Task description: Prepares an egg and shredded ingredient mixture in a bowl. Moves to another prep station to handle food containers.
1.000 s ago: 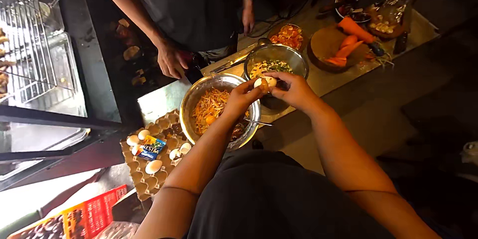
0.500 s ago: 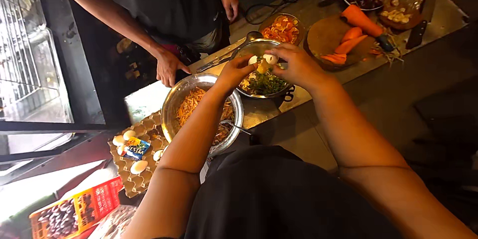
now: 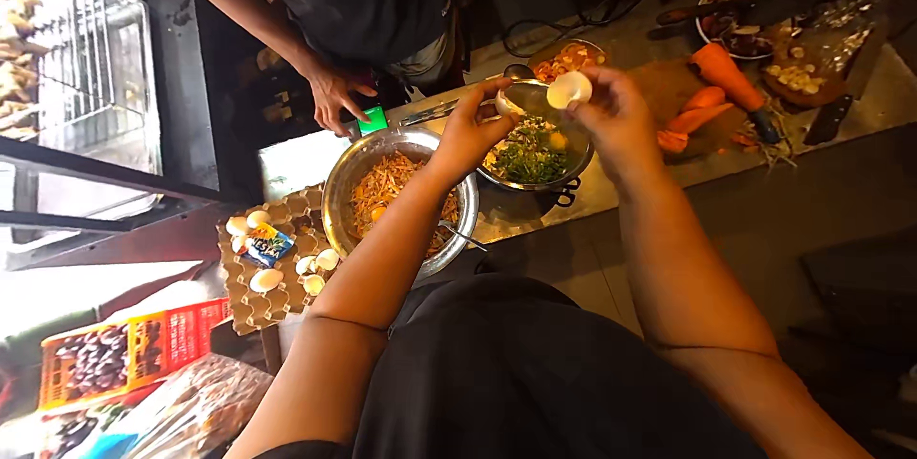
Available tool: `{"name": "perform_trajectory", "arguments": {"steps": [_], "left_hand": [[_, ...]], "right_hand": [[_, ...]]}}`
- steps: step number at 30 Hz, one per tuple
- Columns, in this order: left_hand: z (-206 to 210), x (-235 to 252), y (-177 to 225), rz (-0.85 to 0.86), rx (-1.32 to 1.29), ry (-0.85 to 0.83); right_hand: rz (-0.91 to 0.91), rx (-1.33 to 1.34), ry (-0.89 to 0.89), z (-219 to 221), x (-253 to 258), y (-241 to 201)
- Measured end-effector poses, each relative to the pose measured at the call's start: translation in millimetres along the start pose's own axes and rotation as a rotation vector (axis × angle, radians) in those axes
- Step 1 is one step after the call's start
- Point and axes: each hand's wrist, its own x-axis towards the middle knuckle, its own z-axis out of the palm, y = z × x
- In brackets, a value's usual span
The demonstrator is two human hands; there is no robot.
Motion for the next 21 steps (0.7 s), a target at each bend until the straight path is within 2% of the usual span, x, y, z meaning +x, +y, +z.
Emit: {"name": "perform_trajectory", "arguments": {"steps": [2,3,6,11,15,18,21], "left_hand": [[-4,-10,1,0.06,-0.051,0.004],[-9,-16,1,0.08,-0.056,-0.002],[-31,-47,1,0.048,-0.003,0.016],[-82,-125,-11,-0.061,0.081,0.15],[-126,-198,-17,-0.164,0.109,0.316],[-154,-250,-21,-0.215,0.172,0.43],[-180,-297,-34,-0.154,0.337,0.511]], "right_hand": [[0.2,0.374,-0.076,21,-11,0],[0.244,0.497,-0.129,33,-18,0],[0.271,0.649,-0.274,76,-39,-6],[0.306,0.668,-0.438,152,-71,-19],[0.374,0.713,-0.652,215,-86,-32],[0.446,0.587,-0.781,261,-102,-48],[0.462,0.408,-0.855,315,-112,-48]]}}
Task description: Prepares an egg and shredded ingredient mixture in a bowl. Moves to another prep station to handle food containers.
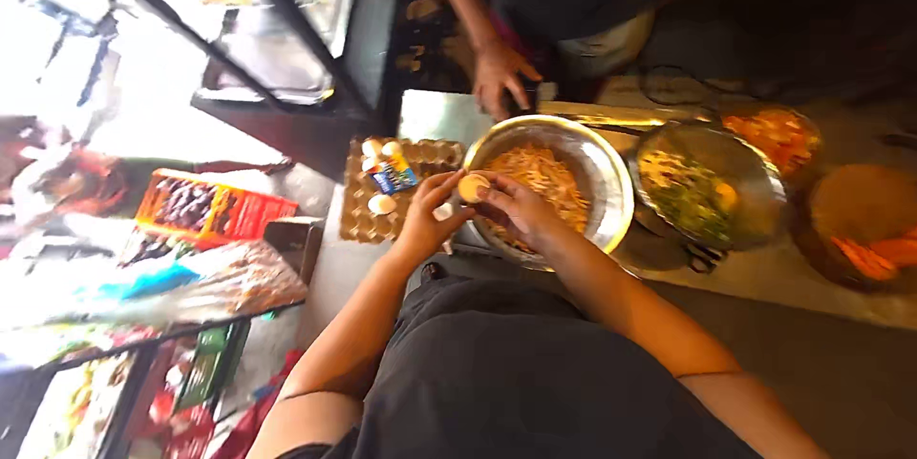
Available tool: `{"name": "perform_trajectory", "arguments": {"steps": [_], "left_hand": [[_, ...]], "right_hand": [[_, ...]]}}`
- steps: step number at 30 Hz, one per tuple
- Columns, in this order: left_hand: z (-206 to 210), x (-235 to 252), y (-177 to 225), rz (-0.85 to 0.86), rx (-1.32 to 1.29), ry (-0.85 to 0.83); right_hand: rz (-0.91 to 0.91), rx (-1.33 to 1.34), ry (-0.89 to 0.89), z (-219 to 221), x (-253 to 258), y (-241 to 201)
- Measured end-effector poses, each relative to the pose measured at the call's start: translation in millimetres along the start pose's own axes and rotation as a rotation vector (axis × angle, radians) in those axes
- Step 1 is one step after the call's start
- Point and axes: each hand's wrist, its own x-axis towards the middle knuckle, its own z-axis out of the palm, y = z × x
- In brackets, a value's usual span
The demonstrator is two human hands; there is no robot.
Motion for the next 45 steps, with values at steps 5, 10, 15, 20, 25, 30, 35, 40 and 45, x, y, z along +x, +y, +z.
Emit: {"name": "perform_trajectory", "arguments": {"steps": [5,10,15,20,25,30,35,40,45], "left_hand": [[-70,-34,-65,-0.127,0.121,0.215],[-128,-52,-129,-0.346,0.259,0.335],[-127,-38,-168,-0.312,0.383,0.181],[-114,-11,-175,-0.295,0.506,0.059],[-103,1,-175,-0.347,0.51,0.019],[-101,-5,-172,-0.287,0.513,0.072],[-91,-7,-142,0.009,0.334,0.164],[-52,28,-52,0.169,-0.018,-0.06],[25,79,12,0.309,-0.246,-0.309]], "right_hand": [[-0.057,-0.636,0.062,29,60,6],[-0.147,-1.326,-0.013,64,108,16],[0.026,-1.473,-0.067,85,151,40],[0.122,-1.59,-0.053,87,169,53],[-0.01,-1.532,0.0,94,153,48],[-0.096,-1.386,-0.005,100,134,51],[-0.062,-0.994,-0.01,91,108,38],[-0.011,-0.516,0.037,41,50,-7],[-0.147,-0.496,0.313,-34,-26,-44]]}}
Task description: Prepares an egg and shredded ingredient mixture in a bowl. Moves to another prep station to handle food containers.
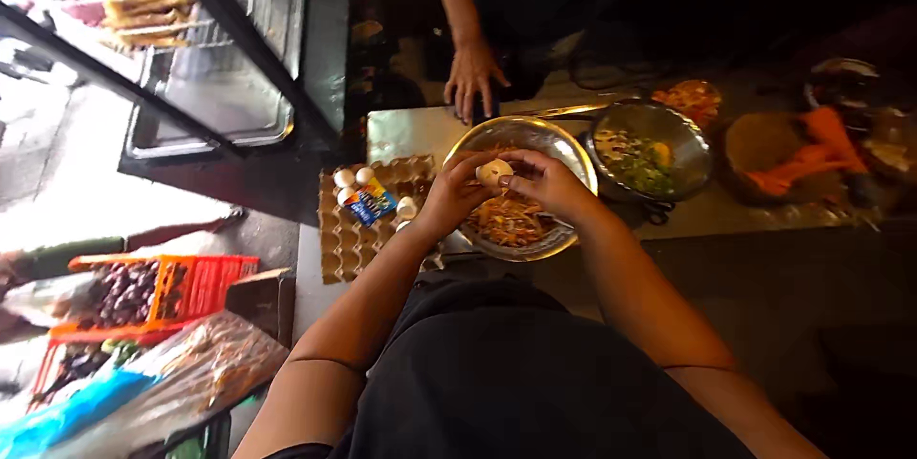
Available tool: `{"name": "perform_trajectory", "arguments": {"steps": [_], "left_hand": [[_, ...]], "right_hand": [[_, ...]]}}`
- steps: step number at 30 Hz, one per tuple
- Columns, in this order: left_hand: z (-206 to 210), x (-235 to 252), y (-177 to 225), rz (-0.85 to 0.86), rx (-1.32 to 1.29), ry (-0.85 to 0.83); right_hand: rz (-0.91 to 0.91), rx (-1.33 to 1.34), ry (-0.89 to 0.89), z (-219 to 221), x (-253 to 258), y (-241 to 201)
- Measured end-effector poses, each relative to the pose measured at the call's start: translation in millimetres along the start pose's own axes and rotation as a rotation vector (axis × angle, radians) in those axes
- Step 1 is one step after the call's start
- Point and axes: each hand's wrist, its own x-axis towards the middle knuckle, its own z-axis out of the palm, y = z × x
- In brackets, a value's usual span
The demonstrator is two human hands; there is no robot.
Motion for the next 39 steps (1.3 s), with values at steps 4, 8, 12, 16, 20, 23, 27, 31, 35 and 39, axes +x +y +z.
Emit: {"name": "perform_trajectory", "arguments": {"steps": [4,8,12,16,20,23,27,31,35,39], "left_hand": [[62,62,19,-0.177,-0.065,-0.16],[119,112,25,-0.183,-0.021,-0.27],[164,147,24,-0.191,0.0,-0.346],[197,167,17,-0.231,0.0,-0.351],[222,178,9,-0.288,-0.055,-0.305],[234,186,0,-0.263,-0.007,-0.284],[242,195,-5,-0.265,0.114,-0.264],[245,202,-9,-0.322,0.092,-0.279],[247,206,-15,-0.333,0.009,-0.291],[246,212,-16,-0.377,-0.059,-0.334]], "right_hand": [[-0.022,0.021,0.184,-74,-28,13],[-0.054,-0.076,0.301,-135,-44,34],[-0.058,-0.193,0.354,-181,-55,50],[0.011,-0.275,0.384,-209,-58,63],[0.047,-0.362,0.407,-225,-53,75],[0.053,-0.423,0.41,-234,-48,85],[0.071,-0.47,0.378,-242,-42,92],[0.081,-0.424,0.345,-254,-37,99],[0.061,-0.337,0.32,-265,-33,110],[0.059,-0.332,0.279,-276,-36,110]]}}
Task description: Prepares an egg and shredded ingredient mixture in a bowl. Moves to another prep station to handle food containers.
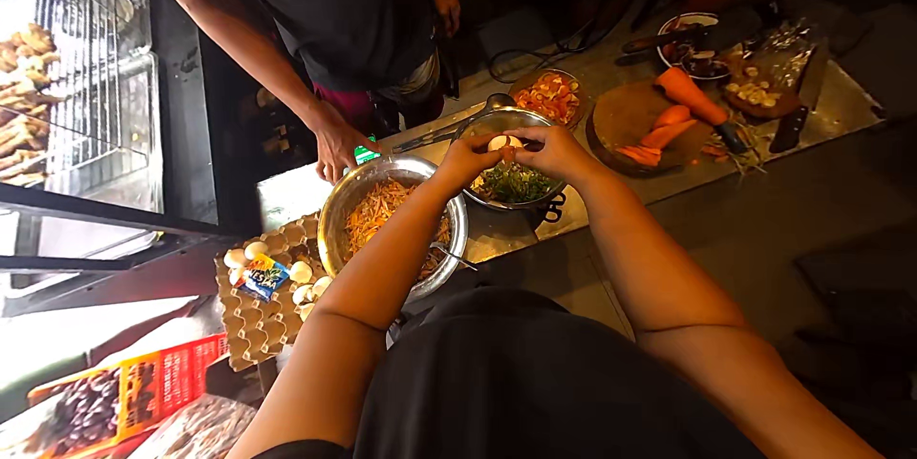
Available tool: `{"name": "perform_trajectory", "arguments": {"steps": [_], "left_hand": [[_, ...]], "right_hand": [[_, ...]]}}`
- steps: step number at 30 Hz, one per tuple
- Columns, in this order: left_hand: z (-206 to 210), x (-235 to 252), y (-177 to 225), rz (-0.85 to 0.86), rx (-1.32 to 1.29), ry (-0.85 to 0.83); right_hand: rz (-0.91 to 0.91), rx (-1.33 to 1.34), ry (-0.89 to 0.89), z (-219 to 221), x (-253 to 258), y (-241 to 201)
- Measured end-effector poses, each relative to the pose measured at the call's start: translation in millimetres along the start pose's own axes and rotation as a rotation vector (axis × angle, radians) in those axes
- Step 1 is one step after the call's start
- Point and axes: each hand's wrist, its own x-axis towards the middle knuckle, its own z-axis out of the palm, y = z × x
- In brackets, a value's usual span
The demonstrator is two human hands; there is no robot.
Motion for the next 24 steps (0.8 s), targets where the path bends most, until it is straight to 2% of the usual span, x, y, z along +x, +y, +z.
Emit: {"name": "perform_trajectory", "arguments": {"steps": [9,15,20,24], "left_hand": [[-2,1,12,-0.011,-0.024,-0.081],[-3,2,23,0.05,0.142,-0.064],[-2,-6,49,0.137,0.164,-0.035],[-3,-13,58,0.213,0.073,-0.031]], "right_hand": [[-0.083,-0.075,-0.018,-16,4,11],[-0.335,-0.365,0.035,-29,3,4],[-0.458,-0.433,0.12,-45,-5,-18],[-0.528,-0.424,0.183,-51,-11,-30]]}}
